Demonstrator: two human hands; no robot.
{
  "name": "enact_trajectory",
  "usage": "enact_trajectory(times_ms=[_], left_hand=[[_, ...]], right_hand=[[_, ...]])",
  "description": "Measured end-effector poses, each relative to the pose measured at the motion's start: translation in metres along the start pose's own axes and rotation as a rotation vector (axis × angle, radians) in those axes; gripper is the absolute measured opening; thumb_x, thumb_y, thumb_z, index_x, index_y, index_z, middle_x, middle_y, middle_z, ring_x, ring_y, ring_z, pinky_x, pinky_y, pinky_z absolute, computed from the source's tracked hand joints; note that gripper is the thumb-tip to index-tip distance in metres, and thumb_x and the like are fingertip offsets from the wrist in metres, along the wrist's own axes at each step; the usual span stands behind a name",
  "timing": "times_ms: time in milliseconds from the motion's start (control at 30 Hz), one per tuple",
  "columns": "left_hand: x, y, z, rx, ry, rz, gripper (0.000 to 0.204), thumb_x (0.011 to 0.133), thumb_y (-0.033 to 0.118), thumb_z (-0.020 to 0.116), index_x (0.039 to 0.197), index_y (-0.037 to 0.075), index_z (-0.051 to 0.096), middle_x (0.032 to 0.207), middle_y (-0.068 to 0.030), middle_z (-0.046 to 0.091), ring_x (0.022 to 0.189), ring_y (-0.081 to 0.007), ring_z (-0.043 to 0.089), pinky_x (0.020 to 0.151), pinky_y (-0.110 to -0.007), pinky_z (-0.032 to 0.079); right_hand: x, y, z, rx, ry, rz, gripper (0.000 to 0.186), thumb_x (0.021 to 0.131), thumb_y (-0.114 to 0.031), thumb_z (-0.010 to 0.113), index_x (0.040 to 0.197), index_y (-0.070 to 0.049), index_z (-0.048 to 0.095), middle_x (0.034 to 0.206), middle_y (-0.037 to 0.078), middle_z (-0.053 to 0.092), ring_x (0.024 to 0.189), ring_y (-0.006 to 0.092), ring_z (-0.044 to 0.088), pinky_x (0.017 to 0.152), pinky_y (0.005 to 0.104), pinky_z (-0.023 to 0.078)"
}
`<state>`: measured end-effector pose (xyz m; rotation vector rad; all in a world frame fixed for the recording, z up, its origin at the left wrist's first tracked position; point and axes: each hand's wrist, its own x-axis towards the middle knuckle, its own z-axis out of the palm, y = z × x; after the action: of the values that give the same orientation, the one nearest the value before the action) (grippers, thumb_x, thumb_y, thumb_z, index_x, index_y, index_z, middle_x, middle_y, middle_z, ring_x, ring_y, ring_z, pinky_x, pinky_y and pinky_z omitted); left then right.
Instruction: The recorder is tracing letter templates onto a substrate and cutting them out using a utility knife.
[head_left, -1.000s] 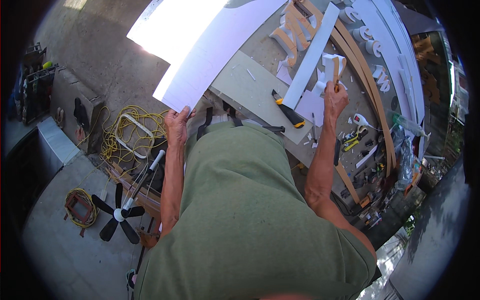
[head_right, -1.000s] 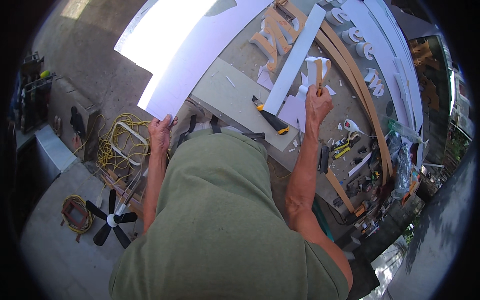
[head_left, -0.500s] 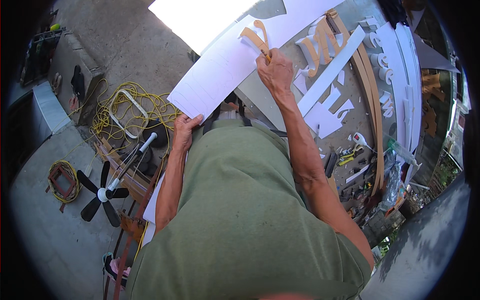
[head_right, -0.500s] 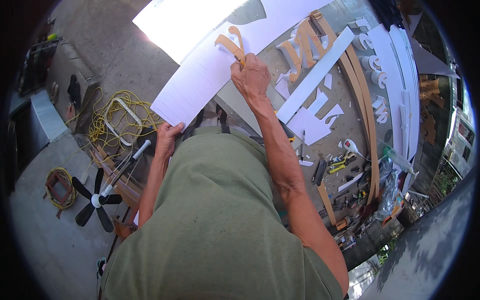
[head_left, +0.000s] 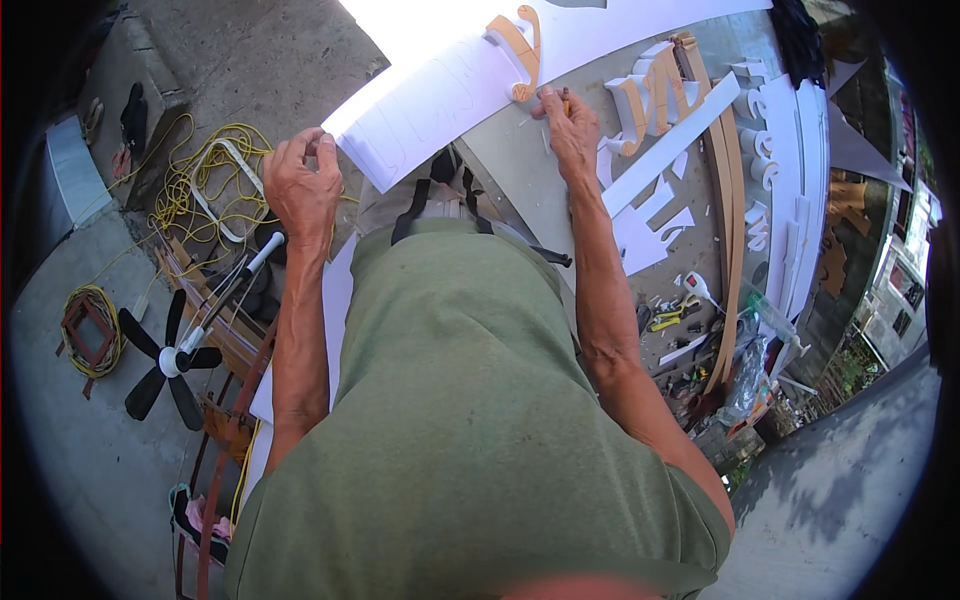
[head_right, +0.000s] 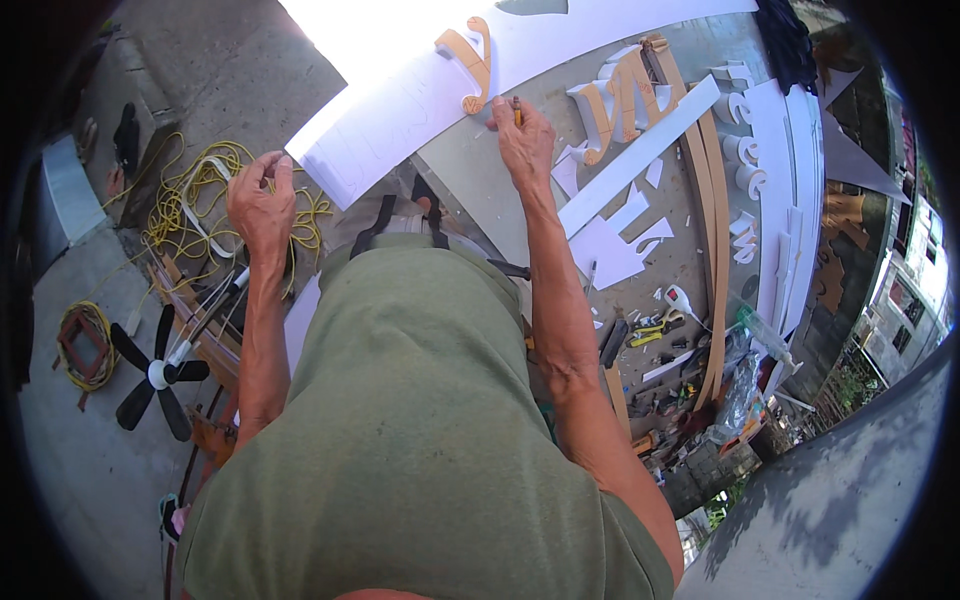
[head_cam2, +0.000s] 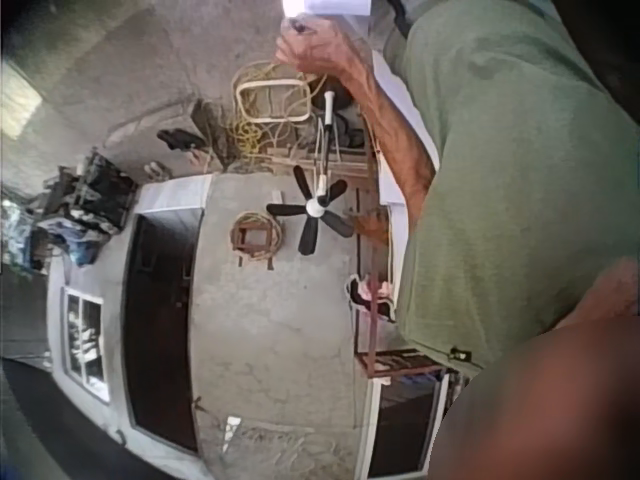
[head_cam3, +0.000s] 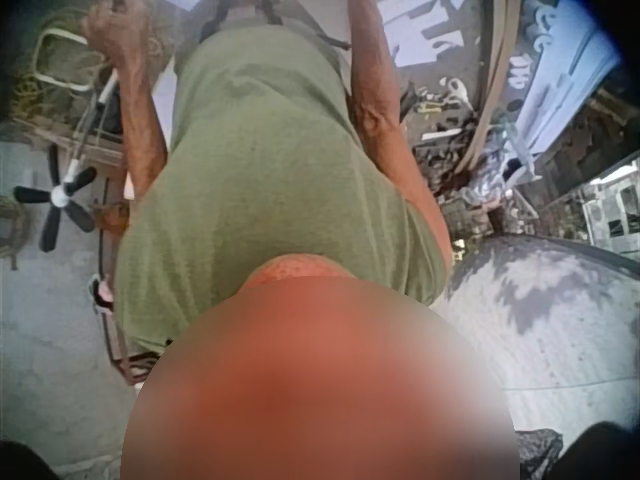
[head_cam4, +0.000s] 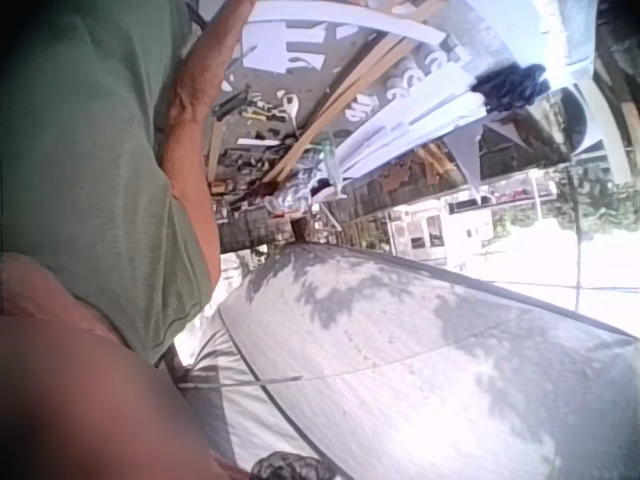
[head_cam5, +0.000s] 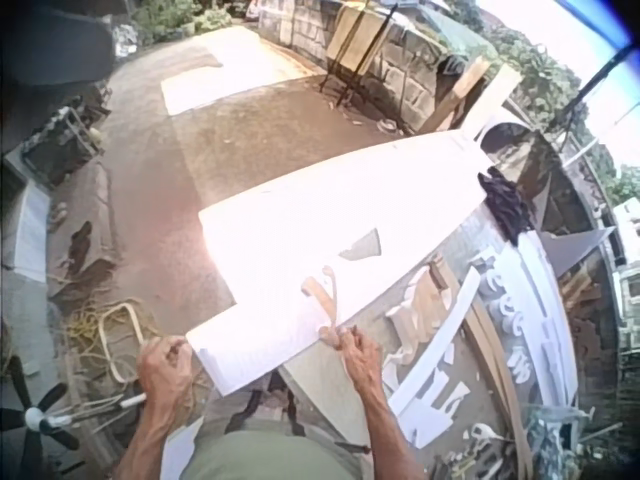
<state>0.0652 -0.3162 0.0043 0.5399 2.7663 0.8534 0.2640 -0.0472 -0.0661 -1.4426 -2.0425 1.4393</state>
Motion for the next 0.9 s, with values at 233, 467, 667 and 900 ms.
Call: enact_trajectory(times_ms=[233,467,667,900], left_hand=[[0.057,0.022,0.041,-0.085,-0.069,0.235,0.02,0.09,0.019,0.072,0.107,0.009,0.077,0.106,-0.009,0.075,0.103,-0.0264,0.067,0.09,-0.039,0.052],[0.066,0.057,0.073,0.028,-0.325,0.548,0.056,0.084,0.031,0.077,0.132,0.005,0.064,0.128,-0.0228,0.066,0.118,-0.0374,0.061,0.1,-0.045,0.05],[0.033,0.085,0.1,-0.049,-0.244,0.663,0.053,0.083,0.021,0.077,0.129,0.001,0.064,0.13,-0.0212,0.066,0.121,-0.0372,0.06,0.103,-0.043,0.049],[-0.018,0.131,0.114,-0.302,-0.526,0.777,0.029,0.085,0.006,0.074,0.113,0.003,0.07,0.11,-0.0127,0.073,0.102,-0.0289,0.066,0.088,-0.04,0.054]], right_hand=[[0.009,-0.01,-0.012,0.08,0.052,0.003,0.041,0.097,-0.041,0.066,0.095,-0.001,0.074,0.074,0.004,0.071,0.064,0.0094,0.053,0.061,0.0305,0.043],[0.008,-0.017,-0.005,-0.112,0.094,-0.167,0.041,0.097,-0.038,0.064,0.097,0.002,0.073,0.077,0.012,0.072,0.074,0.021,0.068,0.071,0.0375,0.052],[-0.014,-0.025,-0.02,0.344,0.144,-0.018,0.053,0.104,-0.046,0.053,0.093,0.001,0.074,0.066,0.003,0.065,0.059,0.0107,0.055,0.058,0.0272,0.045],[0.001,0.016,-0.134,0.512,0.233,-0.006,0.062,0.101,-0.054,0.057,0.085,0.003,0.072,0.059,0.0,0.056,0.051,0.0066,0.051,0.046,0.0199,0.038]])
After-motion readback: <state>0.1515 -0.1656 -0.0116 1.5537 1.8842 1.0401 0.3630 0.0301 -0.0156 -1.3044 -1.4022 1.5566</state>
